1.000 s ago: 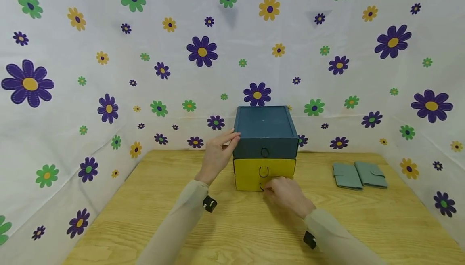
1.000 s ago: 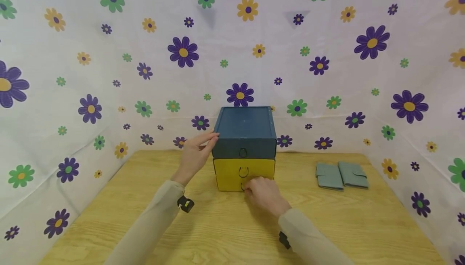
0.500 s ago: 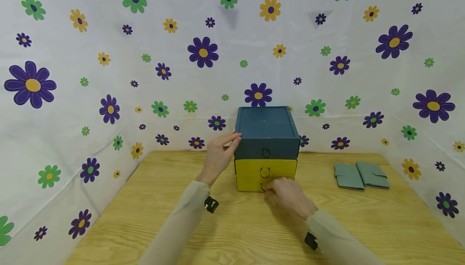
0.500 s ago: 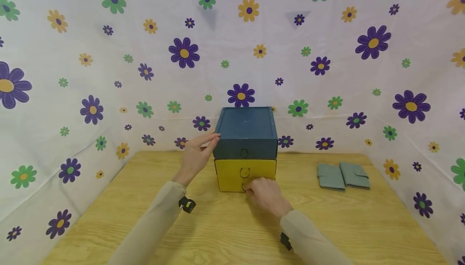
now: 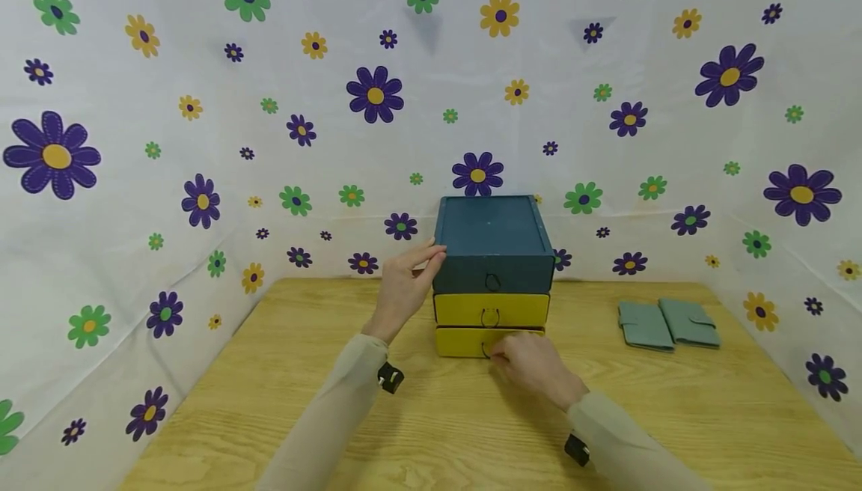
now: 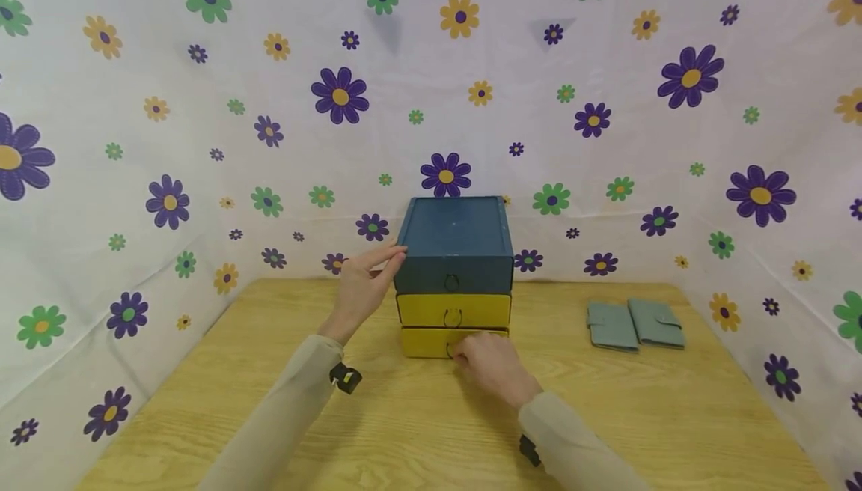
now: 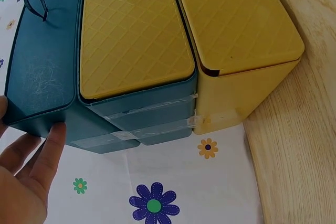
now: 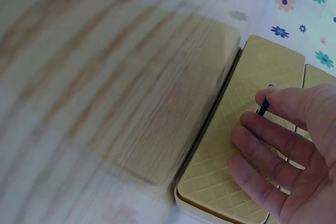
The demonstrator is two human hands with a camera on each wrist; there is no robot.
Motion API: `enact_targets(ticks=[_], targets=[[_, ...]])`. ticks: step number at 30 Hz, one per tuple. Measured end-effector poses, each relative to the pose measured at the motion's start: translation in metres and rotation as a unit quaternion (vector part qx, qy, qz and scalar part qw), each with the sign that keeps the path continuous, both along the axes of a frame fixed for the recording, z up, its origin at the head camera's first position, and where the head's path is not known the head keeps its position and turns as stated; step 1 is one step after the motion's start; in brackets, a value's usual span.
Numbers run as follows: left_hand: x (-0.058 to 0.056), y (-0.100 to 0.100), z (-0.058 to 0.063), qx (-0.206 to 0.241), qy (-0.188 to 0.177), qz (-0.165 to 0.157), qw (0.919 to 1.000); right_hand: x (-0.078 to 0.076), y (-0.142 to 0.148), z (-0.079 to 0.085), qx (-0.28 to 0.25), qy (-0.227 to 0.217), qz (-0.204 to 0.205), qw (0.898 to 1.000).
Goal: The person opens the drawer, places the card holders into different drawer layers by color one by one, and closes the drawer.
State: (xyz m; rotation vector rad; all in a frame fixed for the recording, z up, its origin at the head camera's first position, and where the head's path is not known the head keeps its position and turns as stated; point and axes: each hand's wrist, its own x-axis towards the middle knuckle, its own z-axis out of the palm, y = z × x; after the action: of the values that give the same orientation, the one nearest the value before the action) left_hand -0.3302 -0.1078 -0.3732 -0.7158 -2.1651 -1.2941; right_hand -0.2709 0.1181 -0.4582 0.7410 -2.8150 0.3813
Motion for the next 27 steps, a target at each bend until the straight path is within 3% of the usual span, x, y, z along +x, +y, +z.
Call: enact_targets(ticks=[8, 19, 27], targets=[[0.000, 0.000, 0.000, 0.003, -0.001, -0.005, 1.0000, 0.003, 0.002, -0.001, 0.000, 0.001, 0.004, 1.000], [-0.001, 0.000, 0.001, 0.006, 0.005, -0.002, 1.0000, 0.010, 0.004, 0.001, 0.017, 0.041, 0.022, 0.999], [0.000, 0.000, 0.000, 0.005, 0.002, 0.000, 1.0000, 0.018, 0.003, 0.005, 0.019, 0.030, 0.038, 0.999]])
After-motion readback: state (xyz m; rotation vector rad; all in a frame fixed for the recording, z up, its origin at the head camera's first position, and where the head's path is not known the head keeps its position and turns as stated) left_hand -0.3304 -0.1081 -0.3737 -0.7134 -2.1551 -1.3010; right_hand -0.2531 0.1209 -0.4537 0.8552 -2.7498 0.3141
